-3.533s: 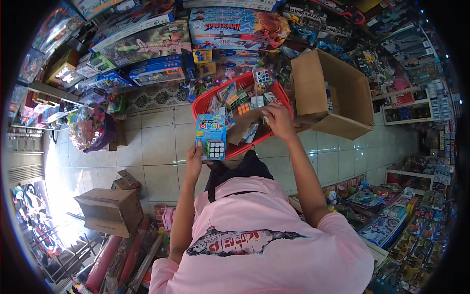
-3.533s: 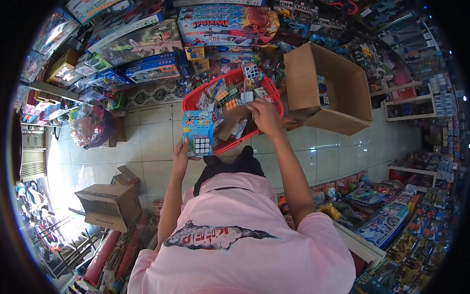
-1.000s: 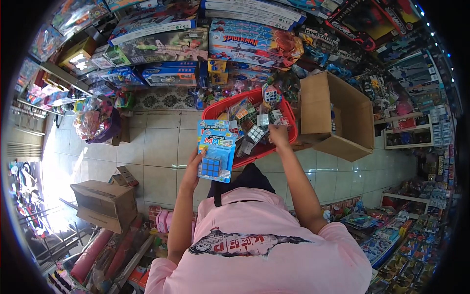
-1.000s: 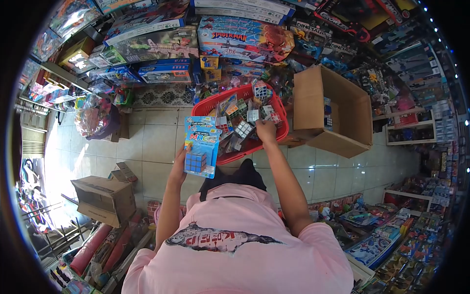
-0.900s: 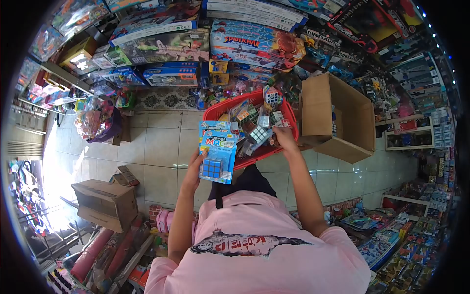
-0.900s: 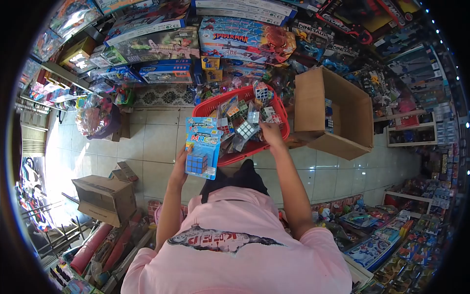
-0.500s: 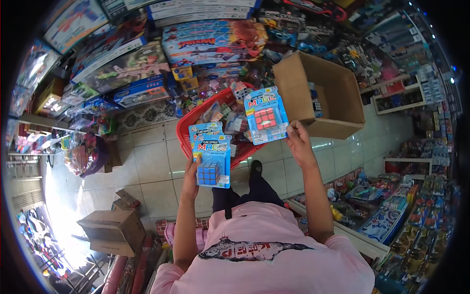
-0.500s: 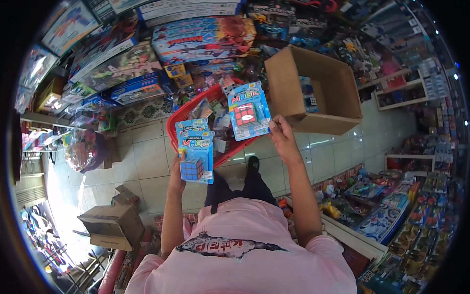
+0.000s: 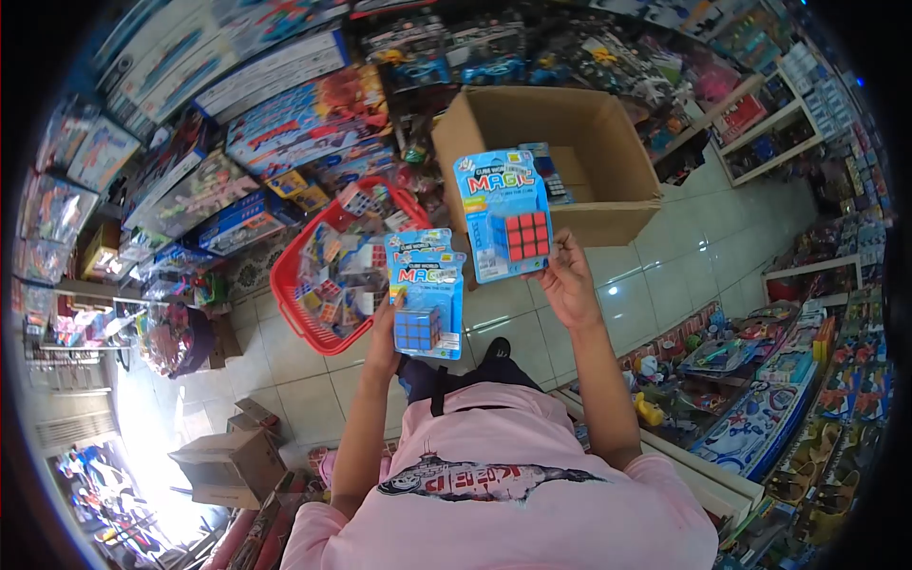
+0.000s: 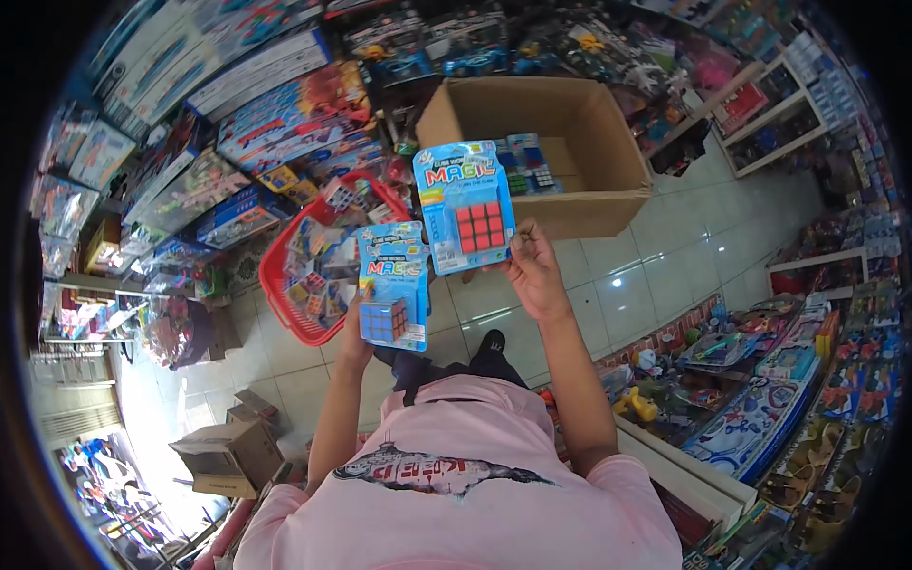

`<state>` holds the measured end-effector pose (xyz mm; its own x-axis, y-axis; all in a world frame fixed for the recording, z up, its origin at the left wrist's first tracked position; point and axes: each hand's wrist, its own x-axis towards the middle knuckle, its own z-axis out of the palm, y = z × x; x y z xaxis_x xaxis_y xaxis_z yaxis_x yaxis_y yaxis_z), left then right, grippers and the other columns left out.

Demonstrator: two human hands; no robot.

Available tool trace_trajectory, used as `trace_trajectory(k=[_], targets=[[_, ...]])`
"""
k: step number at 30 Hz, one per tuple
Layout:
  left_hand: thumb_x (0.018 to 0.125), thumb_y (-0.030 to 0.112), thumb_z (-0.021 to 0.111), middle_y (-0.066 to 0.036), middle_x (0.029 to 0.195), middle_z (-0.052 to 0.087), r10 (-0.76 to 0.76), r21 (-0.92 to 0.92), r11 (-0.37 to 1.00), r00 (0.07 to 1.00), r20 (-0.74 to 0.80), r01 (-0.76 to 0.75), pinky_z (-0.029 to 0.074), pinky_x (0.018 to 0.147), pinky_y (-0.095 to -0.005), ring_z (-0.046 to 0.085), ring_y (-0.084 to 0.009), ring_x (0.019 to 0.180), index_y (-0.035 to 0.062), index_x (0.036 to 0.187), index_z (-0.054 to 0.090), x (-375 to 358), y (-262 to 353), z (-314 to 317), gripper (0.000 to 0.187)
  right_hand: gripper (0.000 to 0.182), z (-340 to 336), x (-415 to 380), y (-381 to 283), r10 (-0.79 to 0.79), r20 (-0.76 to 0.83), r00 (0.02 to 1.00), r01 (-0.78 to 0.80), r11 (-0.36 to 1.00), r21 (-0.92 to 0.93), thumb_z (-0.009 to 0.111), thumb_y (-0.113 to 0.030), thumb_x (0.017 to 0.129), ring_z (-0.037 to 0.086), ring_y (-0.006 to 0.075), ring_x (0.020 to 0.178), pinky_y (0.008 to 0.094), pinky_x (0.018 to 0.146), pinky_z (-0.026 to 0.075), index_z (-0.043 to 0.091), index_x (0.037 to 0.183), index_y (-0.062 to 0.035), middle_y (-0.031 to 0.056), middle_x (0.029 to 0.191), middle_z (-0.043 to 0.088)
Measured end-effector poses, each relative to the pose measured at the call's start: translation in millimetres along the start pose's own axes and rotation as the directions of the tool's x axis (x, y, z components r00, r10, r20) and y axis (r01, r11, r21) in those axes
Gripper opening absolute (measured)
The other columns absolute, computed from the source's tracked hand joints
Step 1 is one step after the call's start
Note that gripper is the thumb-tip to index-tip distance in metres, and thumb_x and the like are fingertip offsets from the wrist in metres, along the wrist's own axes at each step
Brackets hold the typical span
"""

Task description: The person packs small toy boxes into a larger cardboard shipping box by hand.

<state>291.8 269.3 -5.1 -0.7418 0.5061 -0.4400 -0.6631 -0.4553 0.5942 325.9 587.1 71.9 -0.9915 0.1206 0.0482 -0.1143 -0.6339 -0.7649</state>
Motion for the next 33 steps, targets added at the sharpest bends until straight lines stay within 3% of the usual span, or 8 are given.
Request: trace_trajectory(k=[7, 13, 16, 22, 26, 28, 29, 33], targets=[[0.102, 0.035, 0.054, -0.012, 0.118, 0.067, -0.025, 0.119, 0.993, 0.999, -0.020, 0.027, 0.059, 0.086, -0.0365, 0.071, -0.0215, 0.101, 0.0039, 0.138, 0.048, 39, -60, 101, 0.047, 0.025, -84, -45, -50, -0.018, -0.123, 0.992, 0.025, 0.998, 0.051, 0.055, -0.008, 0.101, 0.071, 0.0228, 0.097, 0.0415, 0.082, 0.060, 0.044, 0.123, -0.0040, 0.0128, 0.111, 0.069], [0.102, 0.033, 0.055, -0.010, 0.120, 0.066, -0.034, 0.166, 0.986, 0.999, -0.010, 0.035, 0.054, 0.092, -0.0333, 0.068, -0.0193, 0.106, 0.0034, 0.137, 0.050, 79, -87, 115, 0.046, 0.041, -125, -55, -74, -0.026, -0.171, 0.985, 0.041, 0.996, 0.084, 0.052, -0.002, 0.097, 0.070, 0.0228, 0.102, 0.0415, 0.088, 0.059, 0.042, 0.137, -0.0007, 0.0145, 0.121, 0.067], [0.101, 0.032, 0.056, -0.009, 0.124, 0.064, -0.034, 0.190, 0.981, 0.998, -0.050, 0.042, 0.050, 0.096, -0.0315, 0.064, -0.0172, 0.112, 0.0013, 0.139, 0.050, 99, -82, 115, 0.049, 0.043, -138, -39, -77, 0.002, -0.308, 0.951, 0.030, 0.995, 0.099, 0.052, -0.003, 0.097, 0.067, 0.0215, 0.110, 0.0392, 0.096, 0.056, 0.042, 0.139, -0.0004, 0.0133, 0.126, 0.064], [0.100, 0.029, 0.059, -0.009, 0.128, 0.062, 0.045, 0.174, 0.984, 0.999, -0.013, -0.042, 0.049, 0.097, -0.0312, 0.062, -0.0161, 0.113, -0.0008, 0.146, 0.044, 149, -58, 124, 0.056, 0.035, -171, 1, -87, -0.001, -0.278, 0.961, 0.031, 0.994, 0.103, 0.051, -0.014, 0.102, 0.063, 0.0217, 0.117, 0.0402, 0.104, 0.051, 0.049, 0.136, -0.0026, 0.0113, 0.127, 0.062], [0.099, 0.047, 0.059, -0.010, 0.117, 0.064, 0.052, 0.193, 0.980, 0.998, -0.017, -0.048, 0.059, 0.087, -0.0451, 0.069, -0.0242, 0.098, 0.0131, 0.139, 0.045, 204, -49, 110, 0.055, 0.029, -183, 32, -100, 0.047, -0.407, 0.912, -0.041, 0.999, 0.024, 0.049, -0.015, 0.103, 0.068, 0.0228, 0.105, 0.0378, 0.086, 0.057, 0.050, 0.131, -0.0040, 0.0110, 0.118, 0.066], [0.096, 0.050, 0.062, -0.012, 0.116, 0.064, 0.009, 0.172, 0.985, 1.000, -0.005, -0.008, 0.058, 0.087, -0.0456, 0.068, -0.0256, 0.098, 0.0131, 0.137, 0.045, 224, -41, 111, 0.058, 0.026, -189, 43, -111, 0.115, -0.464, 0.878, -0.128, 0.992, 0.003, 0.050, -0.011, 0.102, 0.072, 0.0235, 0.093, 0.0346, 0.070, 0.060, 0.050, 0.127, -0.0045, 0.0118, 0.110, 0.069], [0.096, 0.050, 0.063, -0.012, 0.116, 0.064, 0.002, 0.177, 0.984, 1.000, -0.003, -0.002, 0.058, 0.087, -0.0456, 0.068, -0.0258, 0.098, 0.0130, 0.137, 0.045, 232, -37, 111, 0.058, 0.024, -191, 50, -116, 0.107, -0.456, 0.884, -0.170, 0.980, -0.099, 0.048, -0.010, 0.102, 0.072, 0.0244, 0.074, 0.0314, 0.053, 0.055, 0.050, 0.125, -0.0052, 0.0117, 0.098, 0.071], [0.099, 0.041, 0.060, -0.012, 0.127, 0.061, -0.005, 0.155, 0.988, 1.000, -0.017, 0.007, 0.050, 0.095, -0.0370, 0.062, -0.0208, 0.112, 0.0034, 0.145, 0.042, 255, -19, 138, 0.062, 0.021, -223, 80, -131, 0.021, -0.545, 0.838, -0.307, 0.844, -0.439, 0.048, -0.013, 0.104, 0.071, 0.0209, 0.065, 0.0280, 0.049, 0.050, 0.051, 0.122, -0.0033, 0.0113, 0.095, 0.072]])
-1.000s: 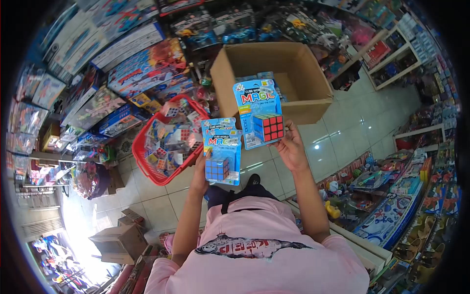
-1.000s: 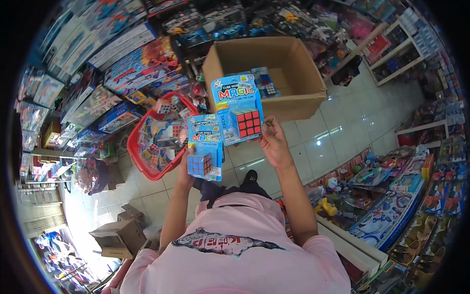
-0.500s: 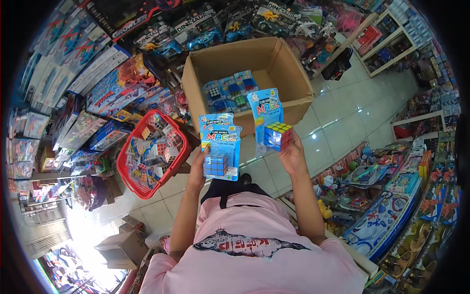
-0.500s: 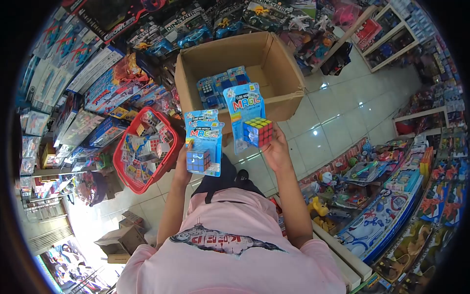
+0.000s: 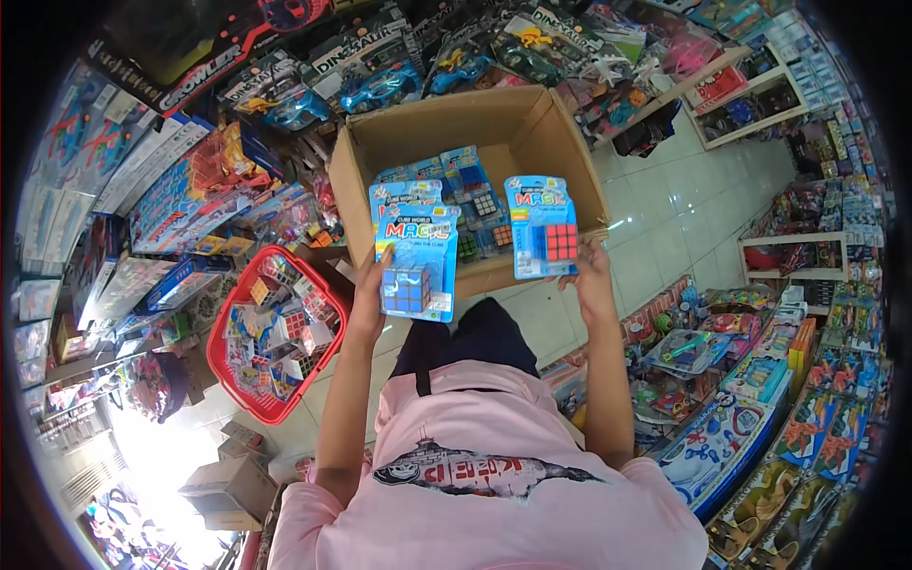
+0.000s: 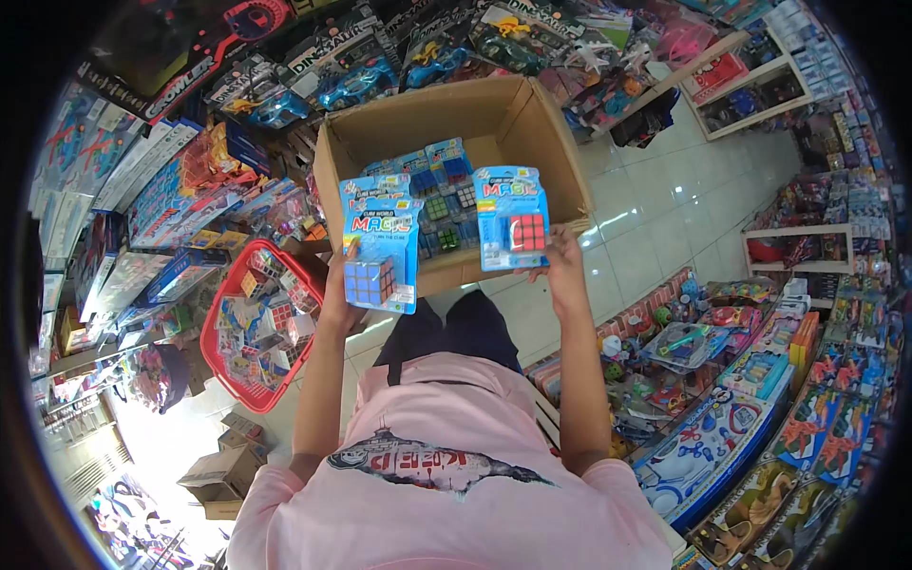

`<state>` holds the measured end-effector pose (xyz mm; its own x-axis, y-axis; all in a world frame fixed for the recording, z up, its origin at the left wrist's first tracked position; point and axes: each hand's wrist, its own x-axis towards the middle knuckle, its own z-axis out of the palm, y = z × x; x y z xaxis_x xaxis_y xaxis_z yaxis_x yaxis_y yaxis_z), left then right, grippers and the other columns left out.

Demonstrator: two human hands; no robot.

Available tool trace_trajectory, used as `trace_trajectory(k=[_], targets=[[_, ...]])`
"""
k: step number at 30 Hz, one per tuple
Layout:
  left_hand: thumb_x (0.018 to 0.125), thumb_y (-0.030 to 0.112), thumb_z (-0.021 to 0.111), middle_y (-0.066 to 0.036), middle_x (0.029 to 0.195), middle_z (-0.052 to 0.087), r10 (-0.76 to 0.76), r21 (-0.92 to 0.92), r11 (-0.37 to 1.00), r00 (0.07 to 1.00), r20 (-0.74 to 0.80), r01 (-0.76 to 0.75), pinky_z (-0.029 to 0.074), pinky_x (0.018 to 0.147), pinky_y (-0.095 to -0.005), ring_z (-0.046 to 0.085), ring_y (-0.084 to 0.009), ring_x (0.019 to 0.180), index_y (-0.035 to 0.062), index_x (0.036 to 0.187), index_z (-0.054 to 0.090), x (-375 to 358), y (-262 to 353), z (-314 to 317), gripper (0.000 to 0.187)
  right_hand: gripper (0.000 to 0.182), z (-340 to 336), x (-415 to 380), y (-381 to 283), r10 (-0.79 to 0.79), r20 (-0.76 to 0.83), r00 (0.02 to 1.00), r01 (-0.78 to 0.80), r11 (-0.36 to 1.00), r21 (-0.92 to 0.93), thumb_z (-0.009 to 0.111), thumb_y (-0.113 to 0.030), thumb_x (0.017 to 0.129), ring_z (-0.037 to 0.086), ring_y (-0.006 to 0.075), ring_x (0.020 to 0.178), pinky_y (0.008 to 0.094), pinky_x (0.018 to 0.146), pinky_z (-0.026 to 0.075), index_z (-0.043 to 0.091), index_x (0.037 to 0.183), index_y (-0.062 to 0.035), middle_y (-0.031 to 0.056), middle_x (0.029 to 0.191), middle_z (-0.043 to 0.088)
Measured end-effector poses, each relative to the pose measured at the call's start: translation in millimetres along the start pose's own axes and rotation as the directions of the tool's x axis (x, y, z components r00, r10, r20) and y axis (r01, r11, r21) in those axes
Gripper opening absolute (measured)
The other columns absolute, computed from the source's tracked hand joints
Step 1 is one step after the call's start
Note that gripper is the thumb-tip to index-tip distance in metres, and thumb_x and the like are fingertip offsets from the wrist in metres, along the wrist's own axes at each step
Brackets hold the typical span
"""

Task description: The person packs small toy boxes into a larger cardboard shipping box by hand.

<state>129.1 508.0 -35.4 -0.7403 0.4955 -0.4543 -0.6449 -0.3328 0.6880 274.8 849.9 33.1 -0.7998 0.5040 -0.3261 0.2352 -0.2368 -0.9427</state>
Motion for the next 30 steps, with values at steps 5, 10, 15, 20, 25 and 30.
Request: trace_trajectory(k=[5, 10, 15, 20, 25, 30], targets=[[0.100, 0.038, 0.060, -0.011, 0.132, 0.059, -0.024, -0.011, 1.000, 0.999, -0.023, 0.023, 0.046, 0.101, -0.0321, 0.059, -0.0180, 0.119, -0.0023, 0.147, 0.043, 15, 14, 22, 0.064, 0.022, -5, 69, -28, -0.034, -0.015, 0.999, 0.026, 0.942, -0.335, 0.048, -0.005, 0.101, 0.071, 0.0200, 0.065, 0.0301, 0.050, 0.053, 0.055, 0.121, 0.0024, 0.0133, 0.091, 0.071], [0.101, 0.034, 0.059, -0.011, 0.130, 0.060, 0.082, 0.043, 0.996, 0.990, -0.110, -0.078, 0.047, 0.100, -0.0313, 0.059, -0.0168, 0.117, -0.0019, 0.144, 0.046, 14, 30, 53, 0.058, 0.020, -18, 184, 1, 0.214, 0.062, 0.975, -0.034, 0.420, -0.907, 0.055, 0.003, 0.089, 0.074, 0.0310, 0.076, 0.0414, 0.056, 0.062, 0.063, 0.107, 0.0085, 0.0211, 0.094, 0.071], [0.102, 0.030, 0.058, -0.008, 0.128, 0.061, 0.092, -0.112, 0.986, 0.960, -0.264, -0.126, 0.049, 0.096, -0.0301, 0.060, -0.0147, 0.115, -0.0004, 0.143, 0.048, 23, 15, 56, 0.052, 0.029, -30, 297, 95, 0.722, -0.023, 0.691, -0.028, -0.005, -1.000, 0.060, 0.005, 0.082, 0.072, 0.0455, 0.087, 0.0511, 0.063, 0.063, 0.066, 0.110, 0.0093, 0.0342, 0.107, 0.068], [0.103, 0.029, 0.055, -0.007, 0.128, 0.061, 0.164, -0.140, 0.963, 0.910, -0.381, -0.232, 0.050, 0.095, -0.0308, 0.061, -0.0147, 0.115, 0.0009, 0.143, 0.048, 28, 3, 74, 0.050, 0.034, -42, 359, 198, 0.829, -0.015, 0.559, 0.144, -0.114, -0.983, 0.066, -0.003, 0.081, 0.073, 0.0398, 0.095, 0.0498, 0.077, 0.061, 0.072, 0.115, -0.0006, 0.0262, 0.118, 0.069], [0.104, 0.028, 0.053, -0.008, 0.127, 0.061, 0.104, -0.210, 0.955, 0.902, -0.420, -0.208, 0.051, 0.094, -0.0309, 0.062, -0.0144, 0.112, 0.0012, 0.143, 0.047, 27, 1, 92, 0.048, 0.032, -40, 321, 207, 0.703, 0.134, 0.698, 0.443, -0.277, -0.853, 0.070, -0.020, 0.084, 0.072, 0.0301, 0.104, 0.0435, 0.086, 0.058, 0.076, 0.112, -0.0063, 0.0171, 0.118, 0.072], [0.102, 0.026, 0.053, -0.008, 0.128, 0.060, 0.139, -0.152, 0.957, 0.852, -0.504, -0.246, 0.052, 0.093, -0.0303, 0.062, -0.0143, 0.112, 0.0013, 0.143, 0.046, 34, -12, 92, 0.048, 0.038, 12, 319, 168, 0.527, -0.085, 0.846, 0.211, -0.476, -0.854, 0.071, -0.028, 0.084, 0.071, 0.0292, 0.107, 0.0456, 0.087, 0.058, 0.075, 0.115, -0.0085, 0.0150, 0.121, 0.072]])
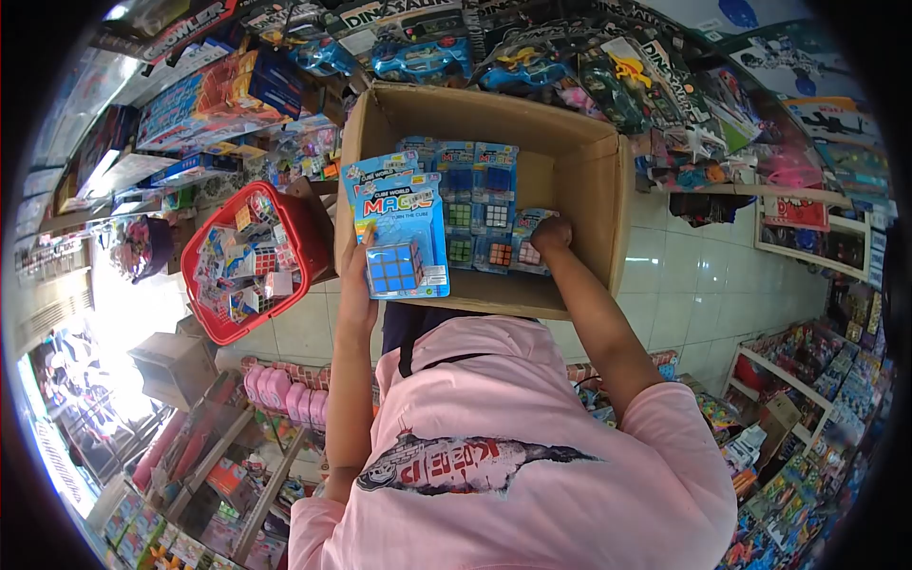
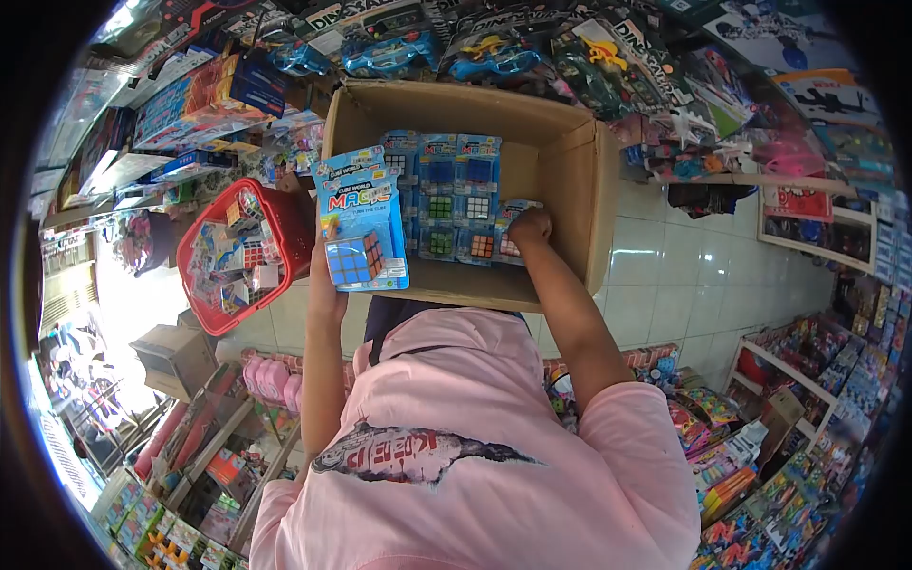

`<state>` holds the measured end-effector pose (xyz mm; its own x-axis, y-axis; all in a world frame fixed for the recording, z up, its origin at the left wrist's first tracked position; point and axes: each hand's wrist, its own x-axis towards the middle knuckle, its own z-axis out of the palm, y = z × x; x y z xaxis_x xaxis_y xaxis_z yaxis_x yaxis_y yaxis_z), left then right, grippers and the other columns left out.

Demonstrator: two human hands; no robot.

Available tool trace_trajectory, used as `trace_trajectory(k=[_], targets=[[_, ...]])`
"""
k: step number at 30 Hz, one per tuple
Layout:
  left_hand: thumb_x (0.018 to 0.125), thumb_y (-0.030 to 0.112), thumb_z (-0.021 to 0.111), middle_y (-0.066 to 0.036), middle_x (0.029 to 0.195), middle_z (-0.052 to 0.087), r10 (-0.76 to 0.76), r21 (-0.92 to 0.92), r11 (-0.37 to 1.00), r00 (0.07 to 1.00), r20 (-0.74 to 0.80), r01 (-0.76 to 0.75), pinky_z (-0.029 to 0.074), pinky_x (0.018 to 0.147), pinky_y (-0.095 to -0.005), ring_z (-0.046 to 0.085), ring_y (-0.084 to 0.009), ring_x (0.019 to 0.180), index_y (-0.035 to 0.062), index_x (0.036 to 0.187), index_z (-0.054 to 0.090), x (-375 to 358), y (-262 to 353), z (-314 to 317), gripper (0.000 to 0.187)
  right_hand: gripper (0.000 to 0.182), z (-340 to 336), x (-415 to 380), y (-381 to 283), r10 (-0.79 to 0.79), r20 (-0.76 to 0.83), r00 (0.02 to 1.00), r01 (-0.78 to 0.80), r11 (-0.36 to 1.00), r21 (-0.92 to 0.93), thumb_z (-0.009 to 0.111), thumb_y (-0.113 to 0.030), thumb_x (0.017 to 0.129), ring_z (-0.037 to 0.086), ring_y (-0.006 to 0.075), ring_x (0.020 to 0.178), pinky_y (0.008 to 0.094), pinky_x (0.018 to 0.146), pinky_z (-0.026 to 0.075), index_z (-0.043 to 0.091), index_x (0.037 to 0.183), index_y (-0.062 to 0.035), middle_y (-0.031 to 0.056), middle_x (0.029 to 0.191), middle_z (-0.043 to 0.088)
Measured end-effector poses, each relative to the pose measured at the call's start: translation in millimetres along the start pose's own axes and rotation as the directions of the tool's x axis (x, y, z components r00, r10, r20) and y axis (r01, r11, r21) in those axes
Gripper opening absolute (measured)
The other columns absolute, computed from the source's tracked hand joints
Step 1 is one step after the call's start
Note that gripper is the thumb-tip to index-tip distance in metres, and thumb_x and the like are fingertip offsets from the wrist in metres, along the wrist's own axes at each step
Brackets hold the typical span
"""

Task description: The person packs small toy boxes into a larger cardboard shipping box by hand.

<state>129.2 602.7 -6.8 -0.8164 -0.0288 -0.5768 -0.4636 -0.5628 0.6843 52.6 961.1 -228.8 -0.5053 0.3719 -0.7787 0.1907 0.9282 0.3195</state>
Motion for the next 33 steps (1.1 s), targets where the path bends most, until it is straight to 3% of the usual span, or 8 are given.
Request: trace_trajectory(k=[3, 6, 12, 15, 20, 28, 30, 33], targets=[[0.102, 0.026, 0.055, -0.008, 0.128, 0.060, 0.000, -0.001, 1.000, 1.000, -0.001, 0.000, 0.052, 0.093, -0.0305, 0.062, -0.0149, 0.113, 0.0008, 0.145, 0.045, 6, -8, -4, 0.050, 0.033, 6, -1, 10, -0.356, -0.107, 0.928, 0.357, 0.934, -0.018, 0.064, -0.022, 0.089, 0.073, 0.0283, 0.102, 0.0491, 0.078, 0.059, 0.074, 0.117, -0.0059, 0.0159, 0.122, 0.071], [0.101, 0.025, 0.056, -0.008, 0.128, 0.060, -0.013, -0.002, 1.000, 1.000, -0.015, 0.013, 0.051, 0.094, -0.0306, 0.062, -0.0155, 0.113, 0.0001, 0.146, 0.044, 7, -13, 2, 0.052, 0.030, 14, 8, -3, -0.264, 0.454, 0.851, 0.121, 0.940, 0.320, 0.062, -0.018, 0.089, 0.072, 0.0296, 0.103, 0.0506, 0.078, 0.059, 0.074, 0.114, -0.0046, 0.0179, 0.120, 0.071], [0.101, 0.026, 0.057, -0.008, 0.129, 0.060, 0.021, 0.062, 0.998, 1.000, -0.008, -0.020, 0.050, 0.095, -0.0307, 0.061, -0.0158, 0.115, -0.0002, 0.145, 0.044, 5, -15, 14, 0.053, 0.031, 27, 0, 6, -0.353, 0.116, 0.928, 0.360, 0.932, -0.045, 0.067, -0.020, 0.085, 0.072, 0.0249, 0.103, 0.0417, 0.090, 0.056, 0.074, 0.112, -0.0064, 0.0109, 0.116, 0.074], [0.101, 0.025, 0.057, -0.008, 0.129, 0.060, 0.021, 0.066, 0.998, 1.000, -0.013, -0.021, 0.050, 0.096, -0.0306, 0.060, -0.0159, 0.117, -0.0004, 0.145, 0.045, 6, -18, 19, 0.052, 0.023, 32, -1, 1, -0.365, 0.173, 0.915, 0.382, 0.921, -0.077, 0.071, -0.012, 0.079, 0.073, 0.0240, 0.098, 0.0415, 0.087, 0.056, 0.079, 0.100, -0.0091, 0.0126, 0.108, 0.075], [0.102, 0.026, 0.058, -0.009, 0.130, 0.060, 0.087, 0.101, 0.991, 0.996, -0.020, -0.084, 0.049, 0.098, -0.0307, 0.059, -0.0153, 0.118, -0.0006, 0.144, 0.046, 7, -21, 34, 0.051, 0.025, 52, 59, -4, -0.466, 0.487, 0.739, 0.438, 0.881, 0.180, 0.069, -0.017, 0.082, 0.072, 0.0278, 0.099, 0.0426, 0.087, 0.056, 0.077, 0.104, -0.0079, 0.0161, 0.109, 0.074], [0.102, 0.028, 0.060, -0.008, 0.124, 0.063, 0.052, 0.160, 0.985, 0.996, 0.077, -0.064, 0.049, 0.095, -0.0294, 0.062, -0.0148, 0.111, -0.0004, 0.138, 0.051, 13, -15, 73, 0.047, 0.027, 38, 43, -10, -0.616, -0.212, 0.759, 0.611, 0.786, -0.098, 0.065, -0.020, 0.087, 0.074, 0.0279, 0.085, 0.0444, 0.080, 0.056, 0.073, 0.110, -0.0059, 0.0168, 0.101, 0.075], [0.102, 0.028, 0.061, -0.008, 0.123, 0.064, 0.061, 0.200, 0.977, 0.995, 0.078, -0.076, 0.049, 0.093, -0.0290, 0.062, -0.0143, 0.110, -0.0002, 0.136, 0.052, 13, -15, 78, 0.046, 0.028, 13, 34, -6, -0.615, -0.287, 0.735, 0.660, 0.745, 0.095, 0.064, -0.021, 0.089, 0.074, 0.0280, 0.081, 0.0449, 0.078, 0.056, 0.072, 0.111, -0.0054, 0.0170, 0.098, 0.076], [0.101, 0.028, 0.062, -0.008, 0.122, 0.064, 0.085, 0.212, 0.972, 0.991, 0.102, -0.105, 0.049, 0.092, -0.0279, 0.062, -0.0132, 0.108, -0.0003, 0.136, 0.053, 16, -17, 84, 0.045, 0.035, -100, -85, 25, -0.682, -0.261, 0.683, 0.584, 0.295, 0.756, 0.069, -0.025, 0.091, 0.070, 0.0264, 0.082, 0.0424, 0.074, 0.054, 0.067, 0.117, -0.0019, 0.0140, 0.093, 0.072]])
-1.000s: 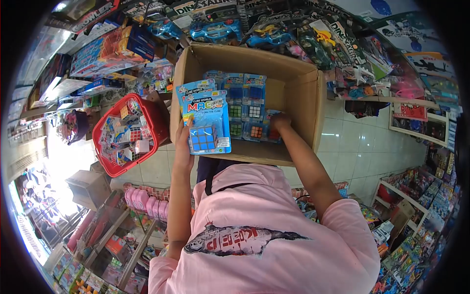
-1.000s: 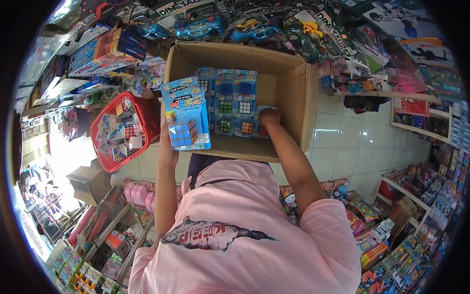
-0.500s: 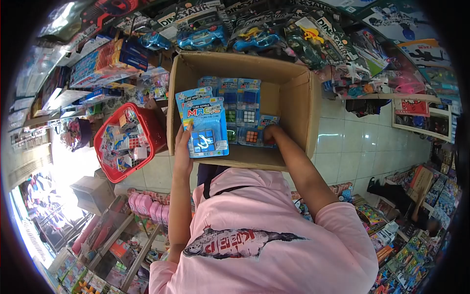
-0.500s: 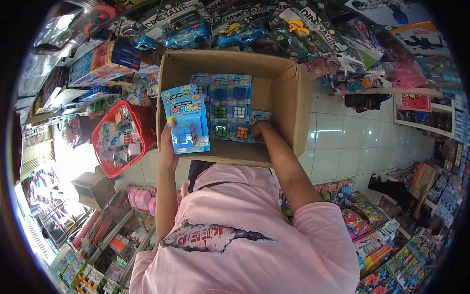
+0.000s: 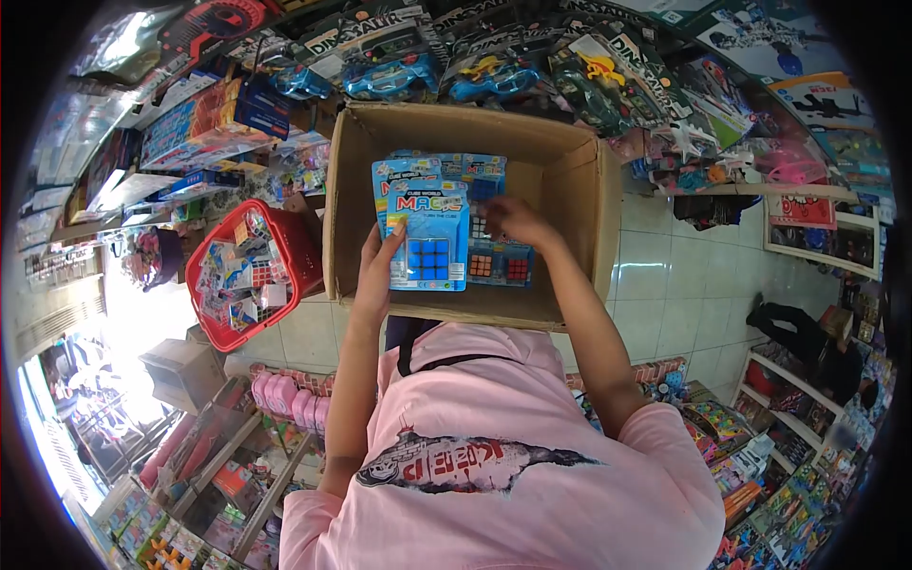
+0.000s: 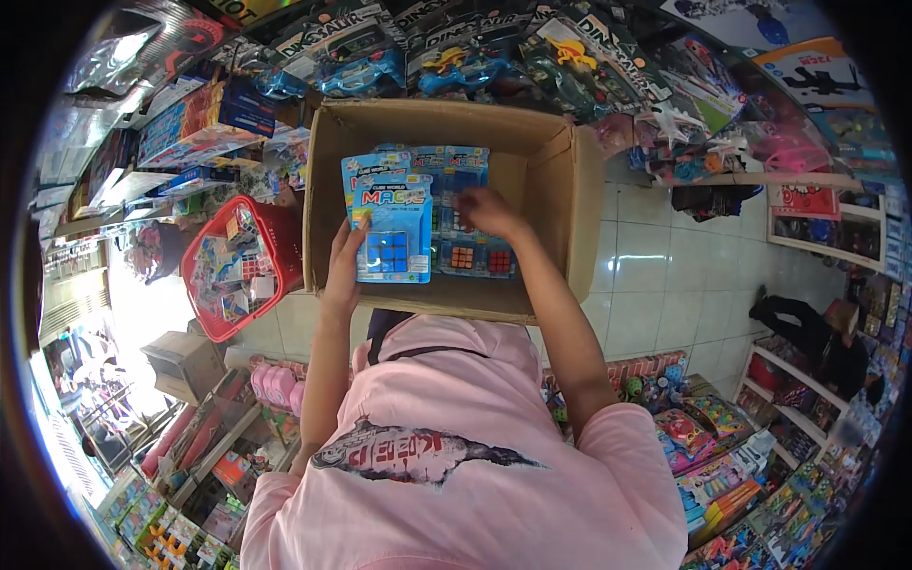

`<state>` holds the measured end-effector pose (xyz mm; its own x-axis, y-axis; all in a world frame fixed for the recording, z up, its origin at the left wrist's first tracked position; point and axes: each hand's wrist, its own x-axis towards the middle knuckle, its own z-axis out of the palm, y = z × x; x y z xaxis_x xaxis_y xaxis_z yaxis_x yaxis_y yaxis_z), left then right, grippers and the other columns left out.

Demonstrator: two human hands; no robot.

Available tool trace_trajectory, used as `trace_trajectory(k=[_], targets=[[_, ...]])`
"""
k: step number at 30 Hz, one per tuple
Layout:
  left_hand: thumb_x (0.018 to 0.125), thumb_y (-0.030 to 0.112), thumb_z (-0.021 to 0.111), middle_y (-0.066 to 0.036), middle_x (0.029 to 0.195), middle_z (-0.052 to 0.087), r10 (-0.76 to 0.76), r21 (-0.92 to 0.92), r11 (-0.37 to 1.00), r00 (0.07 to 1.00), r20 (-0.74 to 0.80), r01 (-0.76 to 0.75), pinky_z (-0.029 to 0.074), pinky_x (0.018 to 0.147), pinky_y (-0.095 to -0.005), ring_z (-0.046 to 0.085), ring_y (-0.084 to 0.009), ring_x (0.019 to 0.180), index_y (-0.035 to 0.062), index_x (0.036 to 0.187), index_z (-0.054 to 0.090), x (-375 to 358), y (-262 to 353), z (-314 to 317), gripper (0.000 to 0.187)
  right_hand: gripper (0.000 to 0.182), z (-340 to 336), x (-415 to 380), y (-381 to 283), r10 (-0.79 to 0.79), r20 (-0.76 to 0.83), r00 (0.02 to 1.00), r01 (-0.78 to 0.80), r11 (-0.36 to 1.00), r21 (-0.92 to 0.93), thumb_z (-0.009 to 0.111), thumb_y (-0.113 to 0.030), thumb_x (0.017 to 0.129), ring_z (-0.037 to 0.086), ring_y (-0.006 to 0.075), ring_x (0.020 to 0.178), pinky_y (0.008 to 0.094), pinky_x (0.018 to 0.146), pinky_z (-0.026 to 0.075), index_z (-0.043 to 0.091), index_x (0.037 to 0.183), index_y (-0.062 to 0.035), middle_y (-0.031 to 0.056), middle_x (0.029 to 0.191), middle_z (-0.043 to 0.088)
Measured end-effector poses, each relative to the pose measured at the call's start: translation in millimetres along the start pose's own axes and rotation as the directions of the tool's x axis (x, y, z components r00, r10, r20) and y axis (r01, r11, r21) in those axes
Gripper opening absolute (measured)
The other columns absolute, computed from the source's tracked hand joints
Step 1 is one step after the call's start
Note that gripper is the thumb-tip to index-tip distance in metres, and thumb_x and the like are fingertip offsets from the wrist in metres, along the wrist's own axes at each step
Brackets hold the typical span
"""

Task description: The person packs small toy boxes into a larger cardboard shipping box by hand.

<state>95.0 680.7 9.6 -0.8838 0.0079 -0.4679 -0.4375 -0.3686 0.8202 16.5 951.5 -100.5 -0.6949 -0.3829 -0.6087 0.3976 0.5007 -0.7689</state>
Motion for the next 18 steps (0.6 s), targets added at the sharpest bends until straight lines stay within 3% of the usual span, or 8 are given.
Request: trace_trajectory(k=[1, 4, 7, 12, 13, 14, 16, 18], targets=[[0.102, 0.028, 0.062, -0.008, 0.122, 0.064, -0.004, -0.009, 1.000, 1.000, 0.002, 0.004, 0.050, 0.090, -0.0272, 0.062, -0.0118, 0.106, 0.0000, 0.135, 0.053, 0, 1, 3, 0.045, 0.039, -2, -25, -35, -0.060, 0.034, 0.998, 0.051, 0.971, 0.234, 0.072, -0.026, 0.090, 0.068, 0.0253, 0.084, 0.0409, 0.074, 0.053, 0.064, 0.119, -0.0009, 0.0122, 0.093, 0.070], [0.102, 0.026, 0.060, -0.009, 0.122, 0.065, -0.041, 0.023, 0.999, 0.997, -0.073, 0.043, 0.052, 0.091, -0.0302, 0.065, -0.0141, 0.104, 0.0000, 0.138, 0.050, 2, -13, -2, 0.045, 0.043, 9, -57, -75, -0.541, -0.059, 0.839, 0.543, 0.825, 0.153, 0.070, -0.026, 0.093, 0.060, 0.0162, 0.094, 0.0323, 0.080, 0.049, 0.059, 0.127, -0.0038, 0.0071, 0.106, 0.061], [0.102, 0.017, 0.056, -0.011, 0.121, 0.065, -0.010, -0.005, 1.000, 0.991, -0.133, 0.009, 0.058, 0.086, -0.0339, 0.069, -0.0203, 0.103, 0.0039, 0.140, 0.046, 19, -57, -26, 0.041, 0.047, 23, -77, -116, -0.737, -0.071, 0.672, 0.736, 0.675, -0.047, 0.077, -0.020, 0.088, 0.056, 0.0169, 0.093, 0.0323, 0.081, 0.048, 0.059, 0.128, -0.0055, 0.0060, 0.116, 0.057], [0.100, 0.006, 0.054, -0.007, 0.120, 0.064, 0.041, 0.187, 0.982, 0.974, -0.222, 0.001, 0.059, 0.079, -0.0329, 0.068, -0.0183, 0.099, 0.0045, 0.129, 0.053, 23, -52, -16, 0.029, 0.040, 30, -71, -105, -0.575, -0.106, 0.812, 0.582, 0.777, 0.242, 0.071, -0.026, 0.094, 0.055, 0.0147, 0.099, 0.0312, 0.083, 0.046, 0.059, 0.125, -0.0041, 0.0059, 0.116, 0.056], [0.100, 0.007, 0.058, -0.008, 0.106, 0.068, 0.326, 0.299, 0.919, 0.920, -0.217, -0.256, 0.055, 0.073, -0.0322, 0.065, -0.0126, 0.089, 0.0021, 0.116, 0.058, 25, -56, -10, 0.017, 0.038, 31, -70, -101, -0.546, -0.127, 0.828, 0.551, 0.748, 0.370, 0.069, -0.026, 0.096, 0.056, 0.0143, 0.099, 0.0312, 0.083, 0.046, 0.060, 0.125, -0.0035, 0.0058, 0.114, 0.058], [0.100, 0.009, 0.059, -0.008, 0.099, 0.068, 0.399, 0.410, 0.859, 0.903, -0.159, -0.308, 0.054, 0.071, -0.0315, 0.063, -0.0113, 0.086, 0.0012, 0.112, 0.059, 28, -54, -11, 0.014, 0.037, 33, -70, -97, -0.514, -0.144, 0.845, 0.512, 0.704, 0.493, 0.068, -0.027, 0.097, 0.056, 0.0138, 0.099, 0.0311, 0.083, 0.046, 0.060, 0.124, -0.0029, 0.0057, 0.112, 0.059], [0.101, 0.012, 0.061, -0.010, 0.087, 0.068, 0.517, 0.600, 0.689, 0.856, -0.014, -0.406, 0.050, 0.067, -0.0301, 0.060, -0.0088, 0.079, -0.0006, 0.104, 0.059, 30, -34, -2, 0.013, 0.030, 37, -71, -89, -0.552, -0.202, 0.809, 0.579, 0.693, 0.429, 0.063, -0.025, 0.100, 0.058, 0.0125, 0.095, 0.0294, 0.082, 0.046, 0.061, 0.120, -0.0021, 0.0046, 0.104, 0.063], [0.102, 0.017, 0.061, -0.011, 0.076, 0.064, 0.534, 0.671, 0.644, 0.844, -0.050, -0.368, 0.048, 0.065, -0.0301, 0.054, -0.0080, 0.073, -0.0022, 0.095, 0.058, 25, -24, 12, 0.021, 0.025, 40, -74, -90, -0.513, -0.240, 0.824, 0.565, 0.719, 0.404, 0.060, -0.022, 0.102, 0.060, 0.0115, 0.091, 0.0281, 0.081, 0.047, 0.062, 0.116, -0.0016, 0.0035, 0.098, 0.065]])
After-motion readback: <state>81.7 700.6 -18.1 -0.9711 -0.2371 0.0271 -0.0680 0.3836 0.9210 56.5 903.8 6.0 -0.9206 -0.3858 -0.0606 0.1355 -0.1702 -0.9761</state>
